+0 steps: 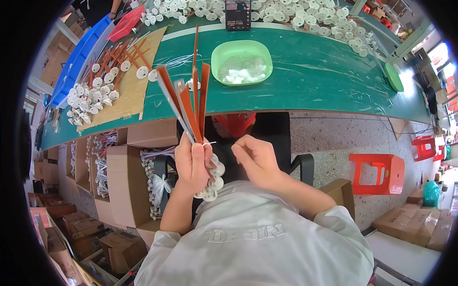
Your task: Assembling LED light components by attaching light strips to circular plastic bases and bundling them into groups.
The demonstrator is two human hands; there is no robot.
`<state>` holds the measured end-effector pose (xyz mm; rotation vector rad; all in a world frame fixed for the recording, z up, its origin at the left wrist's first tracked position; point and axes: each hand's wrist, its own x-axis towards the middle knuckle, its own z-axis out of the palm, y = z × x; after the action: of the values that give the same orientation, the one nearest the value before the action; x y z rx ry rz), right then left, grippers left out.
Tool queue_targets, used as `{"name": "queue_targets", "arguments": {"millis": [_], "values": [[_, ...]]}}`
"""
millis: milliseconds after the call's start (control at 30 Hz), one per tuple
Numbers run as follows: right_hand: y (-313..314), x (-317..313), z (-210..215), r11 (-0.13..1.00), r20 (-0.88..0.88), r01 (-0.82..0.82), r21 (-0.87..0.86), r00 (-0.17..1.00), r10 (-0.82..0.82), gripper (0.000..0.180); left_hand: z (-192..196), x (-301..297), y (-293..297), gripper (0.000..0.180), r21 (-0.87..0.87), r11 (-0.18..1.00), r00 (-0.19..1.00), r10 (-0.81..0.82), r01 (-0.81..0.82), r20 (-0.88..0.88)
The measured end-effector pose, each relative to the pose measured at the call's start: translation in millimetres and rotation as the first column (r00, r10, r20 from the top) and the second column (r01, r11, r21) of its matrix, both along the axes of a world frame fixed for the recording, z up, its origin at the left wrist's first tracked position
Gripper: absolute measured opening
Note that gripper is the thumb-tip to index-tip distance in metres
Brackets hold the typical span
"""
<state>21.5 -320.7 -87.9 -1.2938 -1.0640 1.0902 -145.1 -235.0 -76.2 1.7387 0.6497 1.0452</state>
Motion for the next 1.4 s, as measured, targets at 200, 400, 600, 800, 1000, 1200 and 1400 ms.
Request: {"name": "queue_targets", "arguments": {"millis": [200, 400, 600, 800, 1000, 1200, 1400], "values": [[16.1, -3.5, 31.0, 0.925, 0.411, -0.094, 0.369, 0.909, -0.072, 0.02, 5.9, 6.1, -2.3, 0.036, -0.46, 0.823, 0.922, -0.185, 0.334, 0.339], [24.2, -2.4, 28.0, 0.713, 0.494, -0.11, 0.692, 0.792, -0.357, 0.012, 9.7, 12.9, -9.1, 0.036, -0.438, 0.818, 0.905, -0.215, 0.372, 0.367], [7.9, -1.2, 35.5, 0.961, -0.016, 0.027, 0.274, 1.0, -0.024, 0.008, -4.4, 11.7, -12.5, 0.046, -0.419, 0.814, 0.893, -0.248, 0.402, 0.374], [3.6, 0.1, 36.4, 0.945, 0.159, 0.029, 0.327, 0.984, -0.085, 0.011, -9.4, 14.1, -10.6, 0.031, -0.161, 0.95, 0.963, -0.257, 0.266, 0.079], [10.4, -11.4, 24.5, 0.776, 0.389, 0.01, 0.63, 0.861, -0.327, 0.02, -1.3, 14.0, -15.1, 0.039, -0.407, 0.845, 0.925, -0.236, 0.347, 0.299], [19.6, 6.0, 25.0, 0.716, 0.452, -0.107, 0.69, 0.836, -0.311, 0.023, 0.9, 14.9, -17.0, 0.039, -0.533, 0.676, 0.846, -0.28, 0.509, 0.454], [43.0, 41.2, 62.6, 0.275, 0.788, -0.749, 0.602, 0.504, -0.354, 0.033, 8.9, 5.0, 10.6, 0.033, -0.727, 0.205, 0.702, -0.521, 0.655, 0.485]]}}
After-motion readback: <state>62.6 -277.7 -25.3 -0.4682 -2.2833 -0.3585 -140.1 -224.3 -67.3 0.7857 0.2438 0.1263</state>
